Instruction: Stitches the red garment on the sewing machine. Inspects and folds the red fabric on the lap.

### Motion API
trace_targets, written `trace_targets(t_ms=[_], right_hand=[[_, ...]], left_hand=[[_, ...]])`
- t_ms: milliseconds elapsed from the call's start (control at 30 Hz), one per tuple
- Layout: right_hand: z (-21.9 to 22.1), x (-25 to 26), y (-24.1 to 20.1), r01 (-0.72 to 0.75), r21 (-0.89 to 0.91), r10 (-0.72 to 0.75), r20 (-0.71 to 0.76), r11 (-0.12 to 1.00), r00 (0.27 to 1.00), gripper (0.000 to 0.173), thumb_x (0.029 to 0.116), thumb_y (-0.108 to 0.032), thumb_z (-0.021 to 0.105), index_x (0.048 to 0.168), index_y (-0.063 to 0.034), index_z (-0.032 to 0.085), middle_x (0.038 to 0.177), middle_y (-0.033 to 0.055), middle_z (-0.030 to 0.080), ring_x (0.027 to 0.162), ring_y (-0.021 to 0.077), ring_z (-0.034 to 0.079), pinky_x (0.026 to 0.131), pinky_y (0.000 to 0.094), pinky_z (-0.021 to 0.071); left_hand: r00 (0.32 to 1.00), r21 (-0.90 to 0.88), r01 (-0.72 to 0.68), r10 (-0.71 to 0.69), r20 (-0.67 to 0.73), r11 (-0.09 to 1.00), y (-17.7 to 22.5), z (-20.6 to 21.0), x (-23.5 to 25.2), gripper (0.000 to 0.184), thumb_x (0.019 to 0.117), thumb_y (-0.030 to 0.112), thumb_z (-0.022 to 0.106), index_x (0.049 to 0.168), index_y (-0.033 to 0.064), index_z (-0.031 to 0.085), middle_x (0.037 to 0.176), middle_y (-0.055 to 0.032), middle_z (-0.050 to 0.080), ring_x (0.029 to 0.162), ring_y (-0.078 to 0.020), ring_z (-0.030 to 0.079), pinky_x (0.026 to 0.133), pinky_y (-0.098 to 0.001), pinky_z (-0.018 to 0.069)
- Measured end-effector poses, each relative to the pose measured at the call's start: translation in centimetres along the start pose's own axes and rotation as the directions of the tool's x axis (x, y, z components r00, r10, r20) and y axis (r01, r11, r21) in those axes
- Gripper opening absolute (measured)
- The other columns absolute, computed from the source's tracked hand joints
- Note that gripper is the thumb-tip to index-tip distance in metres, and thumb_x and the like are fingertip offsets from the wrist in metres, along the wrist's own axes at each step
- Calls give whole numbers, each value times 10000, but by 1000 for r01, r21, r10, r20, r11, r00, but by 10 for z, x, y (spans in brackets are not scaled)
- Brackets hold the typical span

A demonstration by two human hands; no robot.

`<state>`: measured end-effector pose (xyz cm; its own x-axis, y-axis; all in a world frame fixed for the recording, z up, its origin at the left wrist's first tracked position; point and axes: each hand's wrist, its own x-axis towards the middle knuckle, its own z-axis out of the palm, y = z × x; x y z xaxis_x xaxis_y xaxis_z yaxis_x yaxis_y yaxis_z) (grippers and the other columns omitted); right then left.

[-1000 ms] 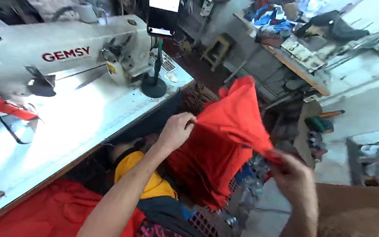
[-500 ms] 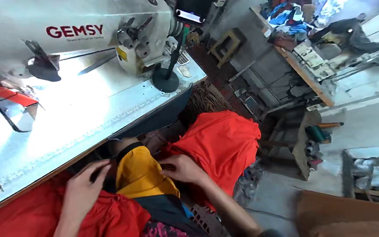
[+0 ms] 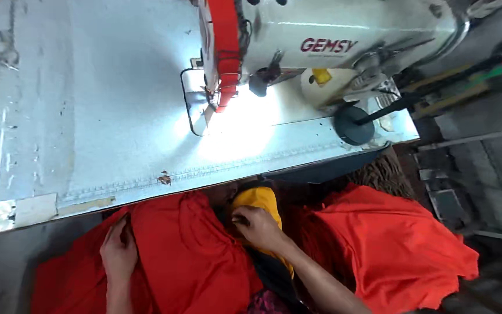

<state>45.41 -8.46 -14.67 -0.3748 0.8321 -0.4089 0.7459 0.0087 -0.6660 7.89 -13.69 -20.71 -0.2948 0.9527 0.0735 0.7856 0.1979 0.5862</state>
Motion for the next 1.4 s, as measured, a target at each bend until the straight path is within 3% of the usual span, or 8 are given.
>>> trace_targets(t_ms=[133,367,500,600,700,1100,1300,1400], right_hand=[[27,1,-7,31,159,-35,19,987,999,396,1031,-389,581,1296,-112,678,1200,80,727,1096,200,700,963,459,565],[34,25,-24,98,275,-92,-35,956,995,325,1047,-365,561,1159,-111,731,1050,60,753,1011,159,707,919,407,566],[28,36,-39,15,237,-49,138,971,989,495,1033,-472,557,1343,-92,625,1191,116,715,1118,231,682,992,472,534],[27,34,-48,-69,238,29,167,969,985,590,1030,-535,525,1410,-84,530,1206,136,691,1108,261,677,966,496,539],[27,28,-48,-94,238,52,178,967,983,516,1069,-466,465,1389,-67,537,1205,145,674,1106,256,665,974,468,533],[47,42,-46,71,420,-55,-49,905,997,337,1053,-317,559,1192,-25,652,1039,110,707,987,160,680,901,342,552],[46,36,-46,17,421,-12,-13,907,1000,369,1048,-342,566,1230,-27,630,1068,116,703,1002,173,680,911,364,556],[45,29,-44,-8,378,-1,23,926,1000,394,1051,-368,550,1243,-33,629,1081,120,704,1014,190,683,914,382,559]], left_hand=[[999,-32,21,-22,-32,999,-5,2,9,267,1009,44,511,1151,-126,661,1128,-307,683,1049,-381,685,953,-493,535],[991,-97,135,-133,26,986,-5,5,7,269,1028,50,481,1160,-130,630,1073,-286,679,978,-307,671,908,-429,535],[989,-95,150,-151,-2,984,0,7,6,273,1036,61,488,1161,-138,625,1080,-303,674,987,-323,673,917,-444,534],[988,-98,150,-154,-33,984,-1,9,4,273,1040,66,491,1160,-136,629,1064,-297,676,966,-318,672,901,-432,537],[988,-99,147,-152,-41,984,-4,11,3,277,1045,79,489,1154,-129,636,1063,-288,682,963,-300,677,901,-418,539],[984,-134,158,-167,-56,978,-5,13,2,280,1050,90,496,1160,-127,633,1069,-282,681,975,-268,673,905,-388,536],[981,-135,180,-187,-43,974,-3,12,2,295,1055,95,490,1175,-135,629,1096,-295,679,1009,-306,674,937,-421,529],[984,-176,117,-138,-110,977,4,8,4,310,1050,134,517,1185,-120,632,1126,-279,672,1004,-252,670,903,-352,546]])
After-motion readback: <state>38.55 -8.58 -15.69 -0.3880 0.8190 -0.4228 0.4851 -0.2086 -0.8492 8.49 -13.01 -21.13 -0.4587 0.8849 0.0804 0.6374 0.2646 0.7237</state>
